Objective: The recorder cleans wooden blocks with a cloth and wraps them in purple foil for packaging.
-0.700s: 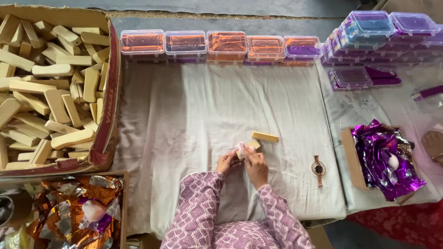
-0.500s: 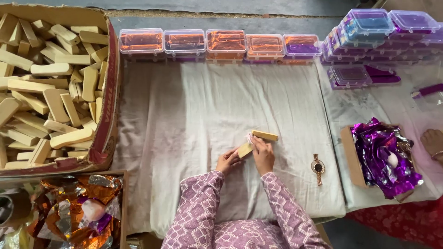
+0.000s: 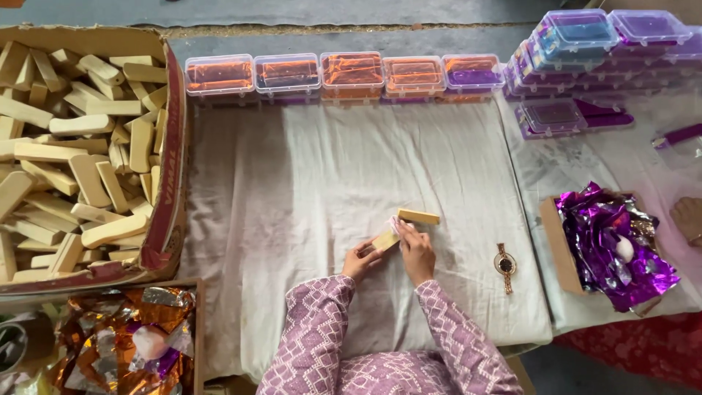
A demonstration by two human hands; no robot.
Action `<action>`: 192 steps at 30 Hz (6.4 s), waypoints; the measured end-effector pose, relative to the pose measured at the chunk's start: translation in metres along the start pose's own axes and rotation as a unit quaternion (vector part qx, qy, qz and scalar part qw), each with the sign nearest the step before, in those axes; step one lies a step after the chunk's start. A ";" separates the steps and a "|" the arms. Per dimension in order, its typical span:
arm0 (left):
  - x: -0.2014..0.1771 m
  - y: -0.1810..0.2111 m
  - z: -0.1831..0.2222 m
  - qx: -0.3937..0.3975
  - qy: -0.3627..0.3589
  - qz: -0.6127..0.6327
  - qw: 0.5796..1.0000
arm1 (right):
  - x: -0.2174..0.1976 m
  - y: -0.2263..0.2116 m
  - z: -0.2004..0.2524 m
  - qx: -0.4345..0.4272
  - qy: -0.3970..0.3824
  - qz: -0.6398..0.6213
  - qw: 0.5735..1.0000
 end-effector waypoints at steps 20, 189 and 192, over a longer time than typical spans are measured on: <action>-0.018 -0.028 -0.015 0.028 -0.016 -0.035 0.999 | 0.022 0.018 0.012 0.088 -0.064 0.044 0.993; 0.009 -0.008 0.019 0.461 0.085 -0.635 0.614 | 0.004 -0.017 0.022 -0.030 -0.188 0.055 0.980; 0.020 0.006 0.026 0.450 0.091 -0.614 0.642 | -0.014 -0.002 -0.003 -0.010 -0.097 0.055 0.994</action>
Point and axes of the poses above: each hand's wrist, its own z-axis away from the middle knuckle, its own x-axis out of the palm, y = z × x, the point moved 1 cm from there along -z, towards the middle knuckle, and after that the axes turned 9 degrees about x, right-handed, at the moved point
